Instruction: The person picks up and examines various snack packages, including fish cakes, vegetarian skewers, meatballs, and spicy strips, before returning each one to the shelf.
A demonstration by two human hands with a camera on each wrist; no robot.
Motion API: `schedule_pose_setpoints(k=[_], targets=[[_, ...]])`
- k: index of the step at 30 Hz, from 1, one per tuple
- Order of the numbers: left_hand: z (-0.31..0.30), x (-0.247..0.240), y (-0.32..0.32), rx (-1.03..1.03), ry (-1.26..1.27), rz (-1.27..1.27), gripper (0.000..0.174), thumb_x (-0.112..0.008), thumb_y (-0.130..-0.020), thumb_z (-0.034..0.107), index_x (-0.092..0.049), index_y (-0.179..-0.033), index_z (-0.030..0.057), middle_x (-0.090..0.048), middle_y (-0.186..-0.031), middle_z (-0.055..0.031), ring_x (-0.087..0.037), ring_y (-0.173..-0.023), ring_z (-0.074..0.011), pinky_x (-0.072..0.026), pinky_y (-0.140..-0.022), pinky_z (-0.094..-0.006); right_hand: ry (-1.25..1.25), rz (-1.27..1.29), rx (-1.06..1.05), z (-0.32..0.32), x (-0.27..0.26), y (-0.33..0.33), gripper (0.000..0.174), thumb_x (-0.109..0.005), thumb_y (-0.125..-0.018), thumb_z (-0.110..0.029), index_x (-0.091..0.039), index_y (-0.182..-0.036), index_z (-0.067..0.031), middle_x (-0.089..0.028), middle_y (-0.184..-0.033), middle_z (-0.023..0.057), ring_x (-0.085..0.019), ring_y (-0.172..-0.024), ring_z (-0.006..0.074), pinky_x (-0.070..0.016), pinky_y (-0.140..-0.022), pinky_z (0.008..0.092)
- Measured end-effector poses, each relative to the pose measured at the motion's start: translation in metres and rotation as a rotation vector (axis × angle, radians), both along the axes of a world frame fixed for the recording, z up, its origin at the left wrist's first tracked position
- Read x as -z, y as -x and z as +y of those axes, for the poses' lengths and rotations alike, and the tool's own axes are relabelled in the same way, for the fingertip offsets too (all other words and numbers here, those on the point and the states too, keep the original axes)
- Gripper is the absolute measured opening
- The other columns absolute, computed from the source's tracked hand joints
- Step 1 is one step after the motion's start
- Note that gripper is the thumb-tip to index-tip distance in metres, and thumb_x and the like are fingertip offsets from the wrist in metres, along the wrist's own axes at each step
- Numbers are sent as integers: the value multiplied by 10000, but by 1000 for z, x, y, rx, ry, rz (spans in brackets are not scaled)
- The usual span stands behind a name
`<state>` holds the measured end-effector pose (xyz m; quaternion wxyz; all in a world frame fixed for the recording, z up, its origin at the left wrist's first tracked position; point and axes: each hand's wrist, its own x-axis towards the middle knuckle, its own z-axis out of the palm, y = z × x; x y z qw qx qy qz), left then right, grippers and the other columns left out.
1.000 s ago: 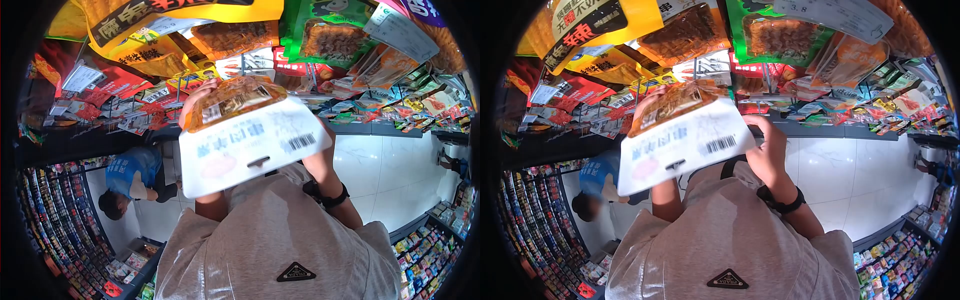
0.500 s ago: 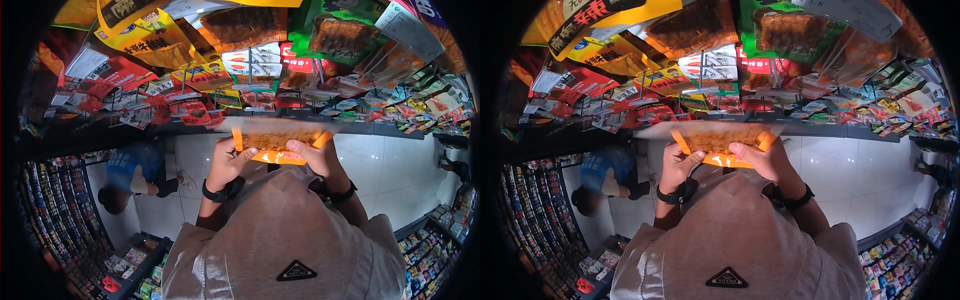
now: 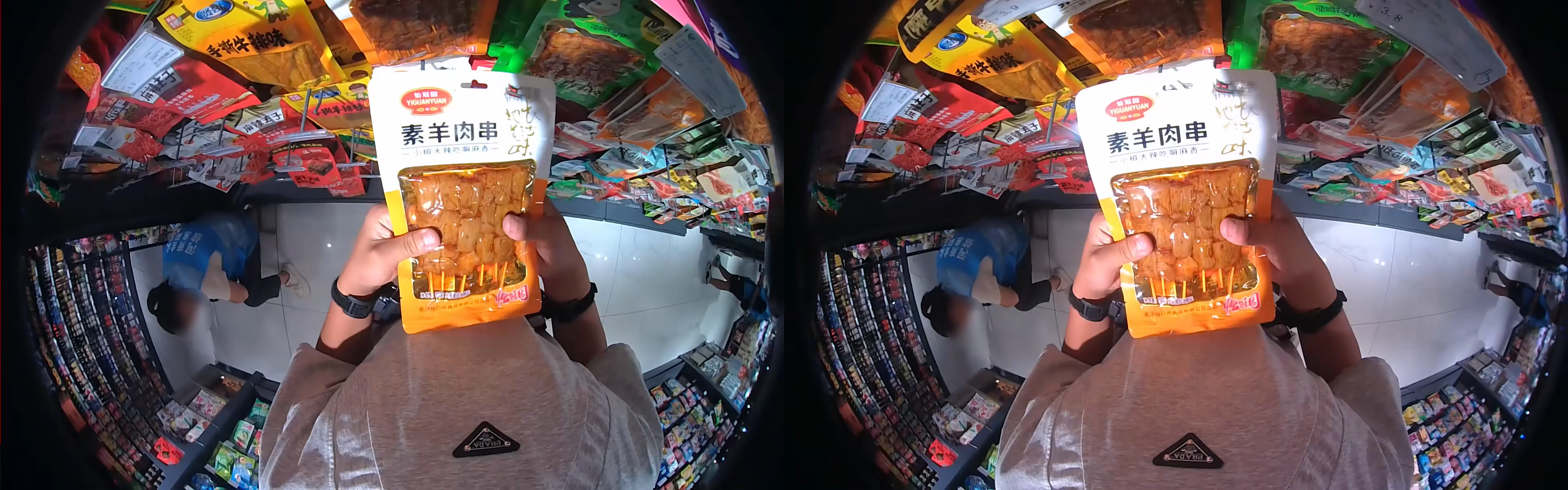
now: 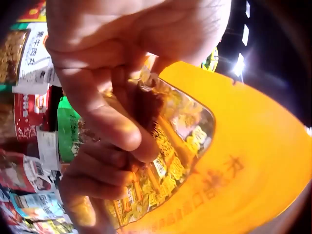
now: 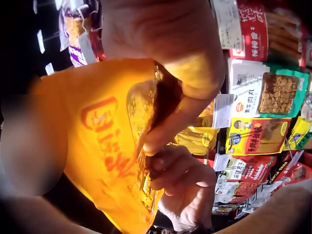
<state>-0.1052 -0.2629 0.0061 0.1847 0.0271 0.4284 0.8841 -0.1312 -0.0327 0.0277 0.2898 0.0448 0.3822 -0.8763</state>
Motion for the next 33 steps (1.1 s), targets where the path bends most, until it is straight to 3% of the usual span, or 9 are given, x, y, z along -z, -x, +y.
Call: schedule_pose_setpoints(k=[4, 5, 6, 10, 12, 16, 19, 23, 33], targets=[[3, 0, 7, -77, 406, 2, 179, -658, -959, 39, -681, -1111, -54, -735, -1029, -65, -653, -893, -102, -532, -793, -278, -158, 36, 10, 3, 10, 9, 586, -726, -868, -82, -490, -1395, 19, -619, -1341, 135, -610, -1208, 216, -504, -1015, 384], [7, 0, 10, -103, 566, 82, 163, -661, -955, 27, -675, -1092, -61, -740, -995, -62, -650, -854, -96, -529, -755, -271, -458, 136, -31, 3, 11, 12, 578, -730, -875, -92, -493, -1390, 20, -630, -1322, 130, -618, -1192, 211, -508, -1003, 375], [11, 3, 10, -131, 560, 110, 174, -672, -943, 16, -676, -1100, -59, -739, -1008, -66, -652, -872, -99, -531, -771, -275, -757, 235, -73, 3, 12, 14, 571, -734, -881, -102, -496, -1386, 21, -642, -1304, 125, -626, -1175, 206, -511, -992, 366], [13, -1, 12, -146, 339, 36, 287, -710, -901, -17, -658, -1182, -48, -731, -1101, -87, -664, -970, -127, -537, -864, -299, -805, 266, -55, -3, -2, 14, 575, -752, -883, -128, -502, -1378, 23, -657, -1274, 113, -641, -1143, 204, -516, -974, 351], [10, 1, 14, -104, 175, 16, 355, -724, -883, -23, -637, -1226, -45, -718, -1153, -97, -663, -1021, -148, -529, -910, -319, -346, 216, -10, -2, 1, 14, 610, -776, -862, -134, -501, -1385, 19, -652, -1278, 108, -634, -1159, 207, -506, -989, 351], [12, 1, 18, -14, -163, -73, 527, -766, -831, -16, -581, -1324, -38, -673, -1274, -125, -652, -1131, -207, -500, -1008, -374, -49, 145, -77, -9, 0, 18, 639, -789, -847, -135, -498, -1397, 11, -646, -1288, 106, -623, -1180, 216, -483, -1029, 366], [9, -8, 24, -51, -212, -116, 464, -761, -849, -8, -611, -1287, -41, -696, -1225, -121, -670, -1083, -189, -524, -963, -359, -196, 166, -47, -12, -7, 23, 587, -759, -865, -113, -513, -1382, 16, -651, -1275, 108, -627, -1162, 204, -486, -1019, 356], [-2, -7, 31, -168, 309, 16, 274, -737, -894, -4, -680, -1159, -44, -740, -1081, -93, -701, -944, -151, -572, -834, -310, -700, 310, -37, -10, -6, 33, 426, -684, -892, -49, -579, -1298, 29, -691, -1205, 106, -673, -1091, 183, -537, -963, 338], [-1, -4, 25, 80, -301, -141, 523, -787, -827, 25, -597, -1310, -48, -670, -1276, -150, -672, -1101, -235, -527, -977, -391, 151, 34, 1, -22, 11, 18, 531, -732, -886, -129, -534, -1355, 24, -633, -1319, 137, -653, -1148, 220, -527, -988, 366]])
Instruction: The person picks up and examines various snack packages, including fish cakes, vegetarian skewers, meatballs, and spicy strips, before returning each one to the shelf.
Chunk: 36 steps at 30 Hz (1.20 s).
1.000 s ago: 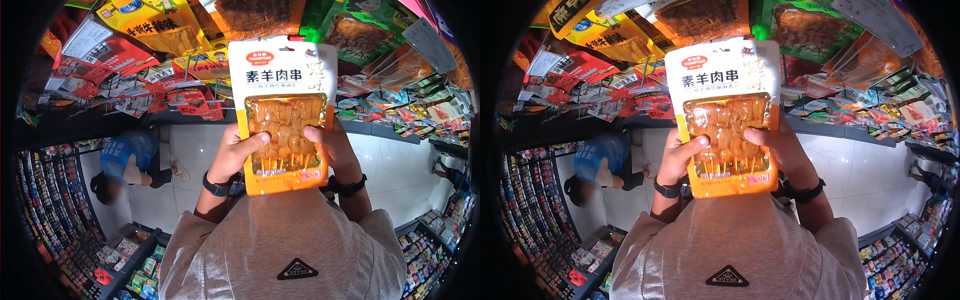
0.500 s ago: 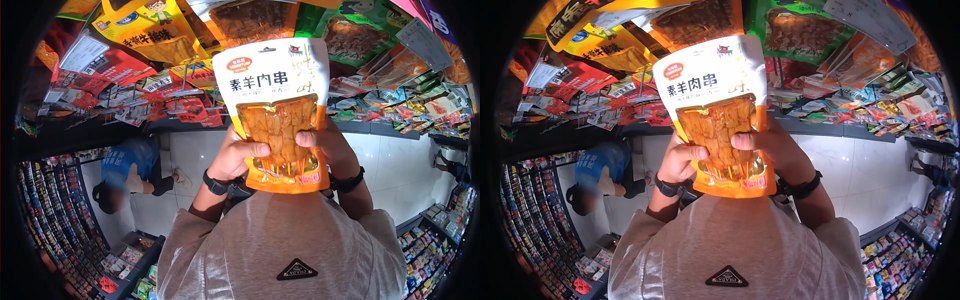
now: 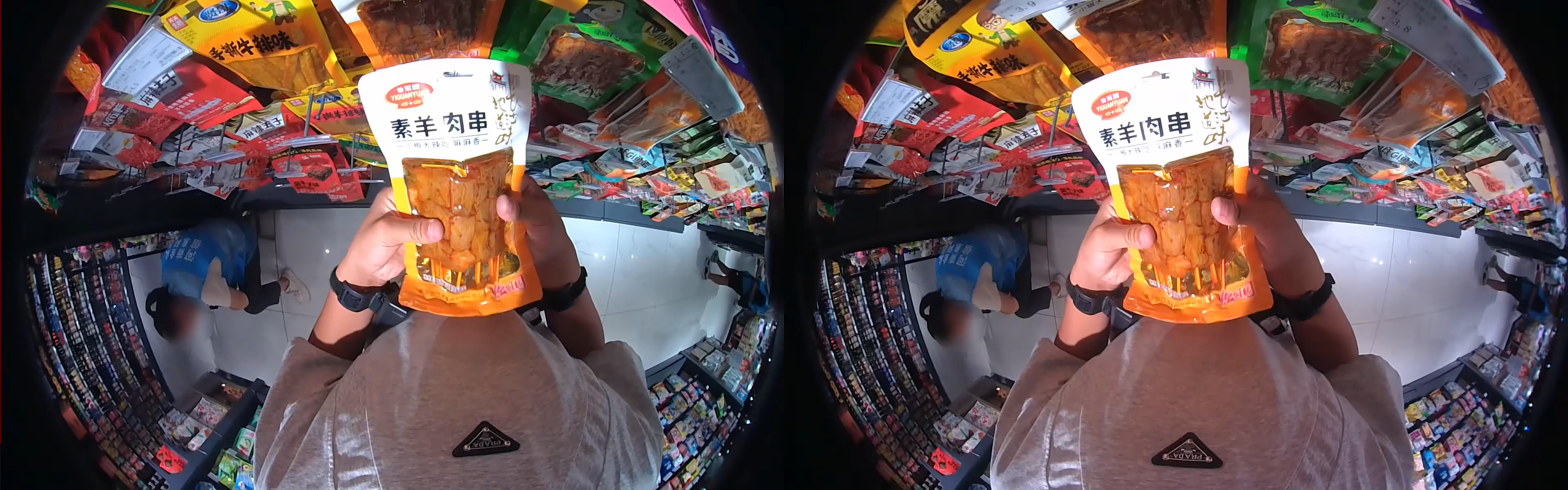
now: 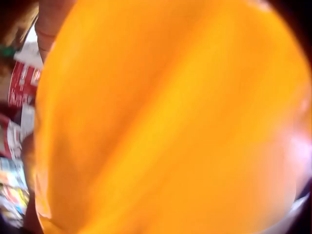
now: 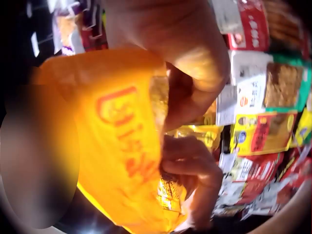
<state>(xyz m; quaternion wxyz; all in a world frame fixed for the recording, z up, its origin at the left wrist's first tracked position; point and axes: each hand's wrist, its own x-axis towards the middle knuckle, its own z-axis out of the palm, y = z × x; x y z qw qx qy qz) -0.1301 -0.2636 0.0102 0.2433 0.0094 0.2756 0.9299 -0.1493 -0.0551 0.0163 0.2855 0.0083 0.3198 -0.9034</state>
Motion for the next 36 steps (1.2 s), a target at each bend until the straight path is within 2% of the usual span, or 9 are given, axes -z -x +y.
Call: schedule_pose_setpoints(k=[5, 12, 14, 19, 22, 24, 26, 30, 36], targets=[[-16, -3, 2, -129, 481, 56, 422, -748, -874, 17, -617, -1268, -56, -704, -1185, -148, -700, -1026, -203, -562, -911, -338, -349, 104, 21, 14, -5, 10, 452, -712, -893, -117, -580, -1300, 28, -673, -1242, 117, -657, -1135, 204, -527, -984, 362], [-2, 4, 1, 23, -218, -37, 453, -736, -898, 56, -590, -1312, -57, -666, -1274, -167, -685, -1087, -235, -568, -937, -390, 78, -29, -121, -6, 8, 4, 555, -708, -912, -159, -507, -1408, -10, -619, -1345, 119, -584, -1256, 221, -477, -1054, 384], [-8, 7, 3, -14, -60, -37, 449, -733, -897, 40, -587, -1309, -60, -672, -1269, -152, -695, -1063, -237, -575, -918, -376, -13, 23, -33, -11, 0, 6, 659, -741, -900, -279, -468, -1425, 12, -613, -1353, 138, -627, -1207, 246, -521, -1021, 407], [-5, -4, 6, -225, 688, 248, 249, -737, -904, 10, -696, -1144, -41, -753, -1049, -81, -667, -924, -97, -552, -829, -288, -551, 179, 68, 3, -9, 18, 401, -736, -830, -56, -643, -1208, 44, -716, -1135, 118, -687, -1035, 198, -532, -947, 340], [5, -6, 6, -340, 826, 302, 222, -732, -907, 14, -699, -1116, -53, -761, -1005, -70, -666, -895, -84, -556, -798, -284, -870, 302, 123, -3, -24, 17, 377, -752, -825, -62, -657, -1174, 44, -734, -1085, 122, -708, -976, 189, -551, -892, 332], [10, -1, 8, -429, 856, 304, 200, -756, -880, 38, -713, -1055, -48, -765, -877, -97, -698, -767, -112, -558, -698, -296, -1009, 389, 153, -10, -26, 17, 365, -768, -818, -84, -666, -1144, 45, -749, -1025, 132, -720, -931, 179, -560, -852, 328], [11, -2, 10, -503, 1251, 435, 201, -779, -842, 55, -722, -1014, -33, -734, -777, -139, -710, -656, -175, -539, -610, -314, -1204, 537, 304, -21, -28, 14, 301, -785, -819, -81, -698, -1073, 54, -760, -948, 109, -725, -846, 167, -573, -786, 318], [6, 2, 17, -575, 1154, 463, 187, -783, -832, 67, -729, -988, -22, -717, -737, -150, -713, -629, -199, -530, -577, -322, -1202, 531, 299, -28, -33, 17, 320, -799, -779, -97, -693, -1031, 70, -759, -875, 130, -730, -808, 167, -574, -731, 324], [-12, -6, 24, -444, 857, 396, 193, -786, -841, 57, -730, -1008, -22, -751, -811, -129, -708, -709, -127, -549, -652, -298, -937, 377, 191, -13, -39, 42, 467, -723, -794, 43, -586, -1240, 39, -699, -1105, 116, -689, -996, 187, -561, -865, 320]])
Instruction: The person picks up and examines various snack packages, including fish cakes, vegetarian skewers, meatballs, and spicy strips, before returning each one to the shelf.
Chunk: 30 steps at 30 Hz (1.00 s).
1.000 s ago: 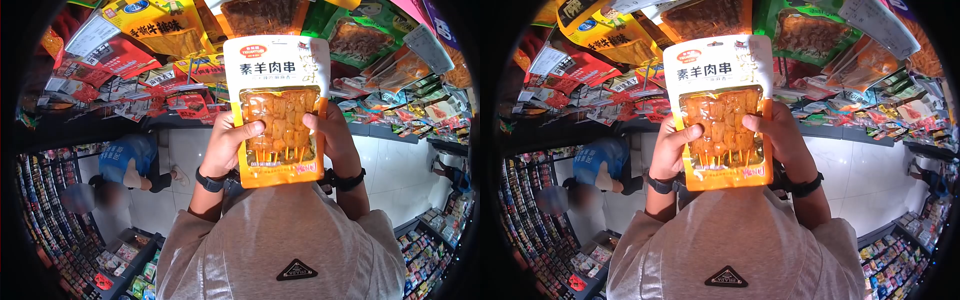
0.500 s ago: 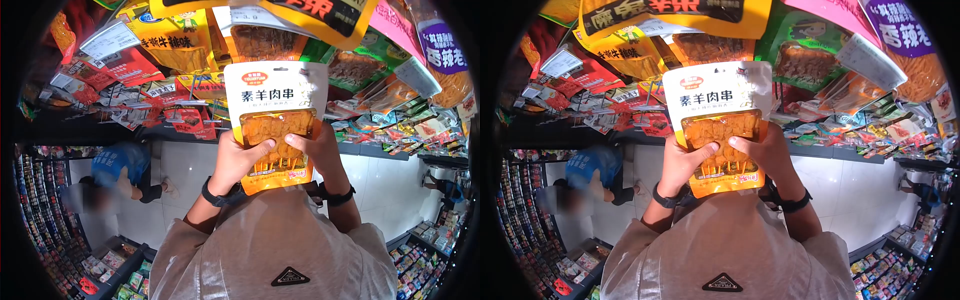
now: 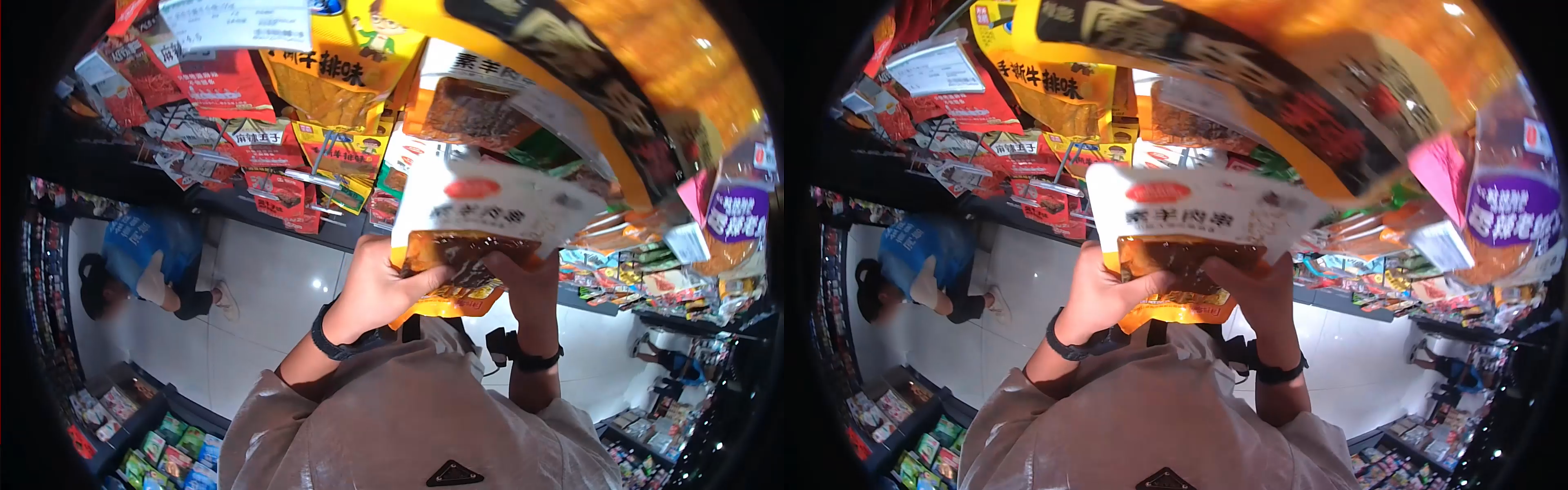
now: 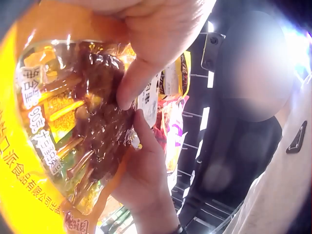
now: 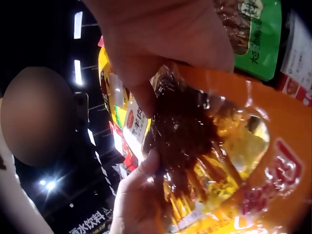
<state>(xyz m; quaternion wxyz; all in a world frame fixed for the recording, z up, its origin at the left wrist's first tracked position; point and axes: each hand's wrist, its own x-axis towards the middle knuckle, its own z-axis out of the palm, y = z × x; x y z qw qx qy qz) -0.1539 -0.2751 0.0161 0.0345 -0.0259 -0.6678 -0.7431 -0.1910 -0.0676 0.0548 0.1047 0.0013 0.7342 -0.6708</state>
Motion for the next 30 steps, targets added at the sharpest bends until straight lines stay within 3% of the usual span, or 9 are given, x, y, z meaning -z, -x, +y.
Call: schedule_pose_setpoints(k=[4, 7, 8, 11, 16, 24, 25, 27, 30], targets=[[-8, 3, 9, 72, 34, 79, 274, -789, -816, 54, -717, -1071, -14, -742, -836, -136, -731, -733, -224, -551, -677, -315, 132, 108, 80, -6, -4, 15, 440, -734, -808, 59, -592, -1225, 45, -693, -1110, 101, -668, -993, 166, -547, -892, 308], [-6, -10, 16, -113, 113, 128, 669, -807, -782, 66, -522, -1380, -26, -655, -1239, -230, -724, -928, -332, -580, -805, -381, -39, 200, 249, -16, -18, 34, 374, -695, -876, -4, -591, -1231, 50, -692, -1112, 114, -684, -930, 175, -568, -835, 305], [-3, -6, 19, -240, 243, 254, 729, -818, -772, 69, -459, -1396, -46, -686, -1170, -233, -727, -997, -286, -570, -826, -357, -62, 189, 250, -19, -22, 37, 374, -695, -876, -4, -591, -1231, 50, -692, -1112, 114, -684, -930, 175, -568, -835, 305], [-6, -7, 38, -261, 216, 383, 642, -750, -780, 25, -514, -1375, -27, -543, -1339, -270, -634, -1181, -344, -524, -958, -398, -52, 303, 311, -29, -21, 47, 418, -623, -1008, -242, -542, -1316, 29, -701, -1107, 122, -705, -898, 183, -580, -723, 283], [-1, -5, 60, -385, 443, 681, 686, -558, -707, -131, -584, -1379, 0, -259, -1518, -260, -494, -1317, -419, -436, -1078, -433, 116, 319, 372, -37, -26, 58, 366, -653, -974, -150, -569, -1277, 38, -697, -1077, 126, -704, -883, 184, -589, -698, 293], [5, -21, 82, -451, 389, 661, 749, -556, -677, -160, -633, -1373, 105, -324, -1498, -243, -576, -1244, -393, -547, -984, -437, 120, 373, 477, -46, -41, 75, 327, -596, -1018, -264, -624, -1188, 14, -727, -971, 134, -700, -662, 183, -546, -549, 269], [8, -21, 86, -453, 391, 661, 749, -556, -677, -160, -633, -1373, 105, -324, -1498, -243, -576, -1244, -393, -547, -984, -437, 126, 335, 466, -44, -43, 75, 349, -596, -1020, -286, -629, -1187, 19, -729, -1010, 139, -714, -693, 203, -585, -602, 299], [12, -20, 97, -633, 412, 743, 563, -708, -783, 91, -649, -1337, 176, -487, -1417, -208, -662, -1072, -327, -621, -707, -338, 137, 355, 504, -51, -48, 81, 365, -600, -1018, -298, -629, -1189, 23, -727, -1032, 138, -721, -735, 209, -596, -634, 313], [12, -26, 96, -636, 461, 720, 557, -709, -786, 112, -648, -1336, 172, -492, -1419, -214, -668, -1046, -316, -619, -699, -336, 97, 356, 516, -48, -47, 85, 424, -572, -1024, -387, -578, -1308, -73, -723, -1105, 66, -709, -889, 140, -558, -642, 247]])
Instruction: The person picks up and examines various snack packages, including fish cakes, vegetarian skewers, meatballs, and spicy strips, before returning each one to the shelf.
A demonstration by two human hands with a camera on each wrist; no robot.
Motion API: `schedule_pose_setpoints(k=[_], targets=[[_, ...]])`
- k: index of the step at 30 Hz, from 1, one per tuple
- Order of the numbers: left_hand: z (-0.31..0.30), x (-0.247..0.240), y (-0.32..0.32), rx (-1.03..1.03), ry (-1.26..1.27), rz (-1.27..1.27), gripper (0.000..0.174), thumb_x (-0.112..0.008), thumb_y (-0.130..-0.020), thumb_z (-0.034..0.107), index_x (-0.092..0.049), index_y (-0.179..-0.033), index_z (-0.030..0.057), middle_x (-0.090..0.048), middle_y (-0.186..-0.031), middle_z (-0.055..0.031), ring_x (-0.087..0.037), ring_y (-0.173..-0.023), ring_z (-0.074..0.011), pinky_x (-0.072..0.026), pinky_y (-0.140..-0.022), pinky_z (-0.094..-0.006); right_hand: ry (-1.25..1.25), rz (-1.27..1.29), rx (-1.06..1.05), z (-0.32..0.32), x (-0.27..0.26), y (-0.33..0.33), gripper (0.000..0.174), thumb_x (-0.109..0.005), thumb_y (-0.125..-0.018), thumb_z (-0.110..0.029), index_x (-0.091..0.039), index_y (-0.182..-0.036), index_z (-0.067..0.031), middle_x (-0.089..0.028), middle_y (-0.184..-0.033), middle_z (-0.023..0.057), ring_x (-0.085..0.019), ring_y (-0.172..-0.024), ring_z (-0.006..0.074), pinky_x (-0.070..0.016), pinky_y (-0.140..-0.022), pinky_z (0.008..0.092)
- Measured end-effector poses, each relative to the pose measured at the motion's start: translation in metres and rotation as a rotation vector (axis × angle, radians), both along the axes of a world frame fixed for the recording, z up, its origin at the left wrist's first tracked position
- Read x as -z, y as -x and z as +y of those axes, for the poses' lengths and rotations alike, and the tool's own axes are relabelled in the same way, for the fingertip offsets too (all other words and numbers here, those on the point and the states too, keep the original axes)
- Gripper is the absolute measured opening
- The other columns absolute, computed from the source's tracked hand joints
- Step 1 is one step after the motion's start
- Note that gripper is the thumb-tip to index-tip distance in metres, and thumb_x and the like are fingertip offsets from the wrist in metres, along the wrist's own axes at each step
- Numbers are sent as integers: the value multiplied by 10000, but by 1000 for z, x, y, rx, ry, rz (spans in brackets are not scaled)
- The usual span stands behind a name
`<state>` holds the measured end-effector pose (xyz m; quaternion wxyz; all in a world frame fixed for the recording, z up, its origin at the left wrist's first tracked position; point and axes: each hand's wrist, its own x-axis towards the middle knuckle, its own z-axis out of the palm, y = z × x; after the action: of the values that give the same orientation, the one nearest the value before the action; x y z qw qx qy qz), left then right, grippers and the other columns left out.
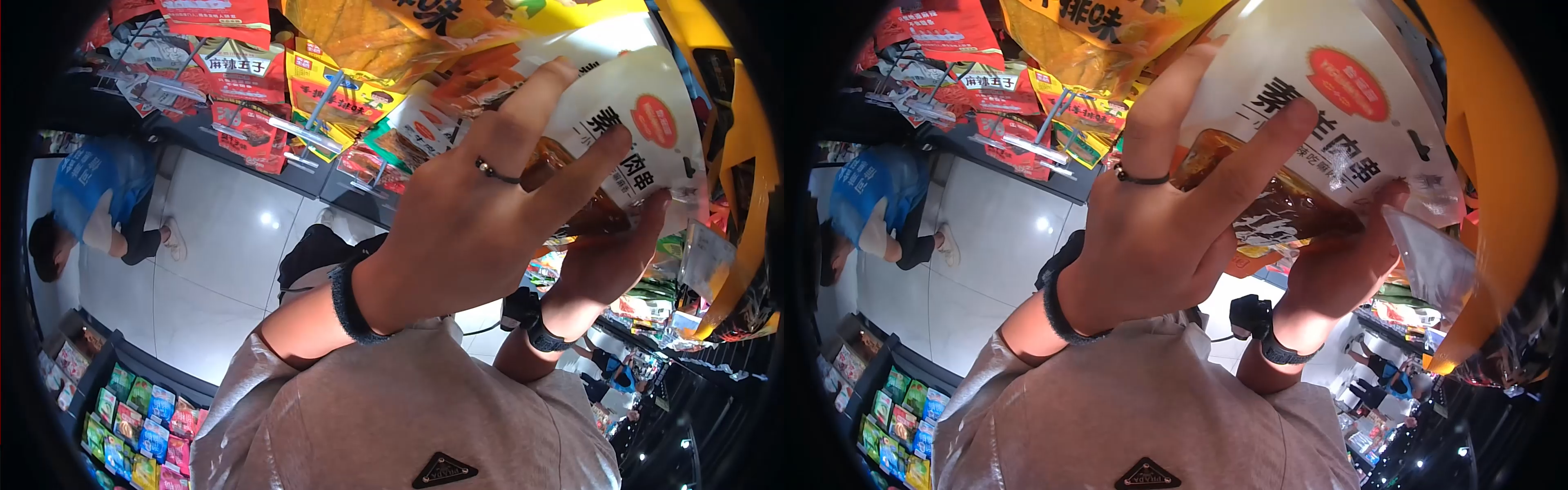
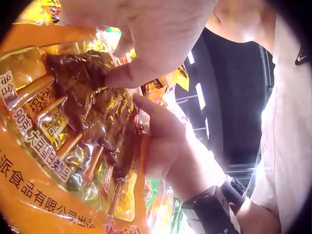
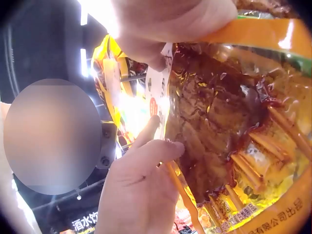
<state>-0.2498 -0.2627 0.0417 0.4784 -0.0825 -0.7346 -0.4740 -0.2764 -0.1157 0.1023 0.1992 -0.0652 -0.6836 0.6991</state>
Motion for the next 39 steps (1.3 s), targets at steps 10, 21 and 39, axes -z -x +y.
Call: schedule_pose_setpoints(k=[10, 21, 39], targets=[[-1, -12, -8, 54, 55, -112, 813, -608, -652, -69, -592, -1428, 175, -400, -1463, -259, -652, -1108, -388, -616, -752, -376, 6, 17, -134, 5, 1, -1, 303, -592, -991, -203, -585, -1229, -15, -707, -1036, 130, -724, -908, 210, -590, -765, 325], [-7, -35, -30, 131, 42, -261, 811, -616, -672, -26, -534, -1462, 135, -370, -1433, -287, -618, -1089, -432, -576, -830, -437, -1069, 301, -76, 37, 15, 5, 355, -497, -1048, -194, -554, -1299, 51, -663, -1167, 157, -681, -1011, 208, -575, -828, 302], [3, -67, -22, -103, 282, -268, 465, -702, -724, 101, -605, -1161, -24, -631, -993, -272, -498, -1002, -427, -494, -816, -498, -415, 351, -188, 28, 33, 28, 436, -647, -861, -74, -617, -1289, 7, -684, -1189, 159, -652, -1106, 247, -514, -928, 369]])
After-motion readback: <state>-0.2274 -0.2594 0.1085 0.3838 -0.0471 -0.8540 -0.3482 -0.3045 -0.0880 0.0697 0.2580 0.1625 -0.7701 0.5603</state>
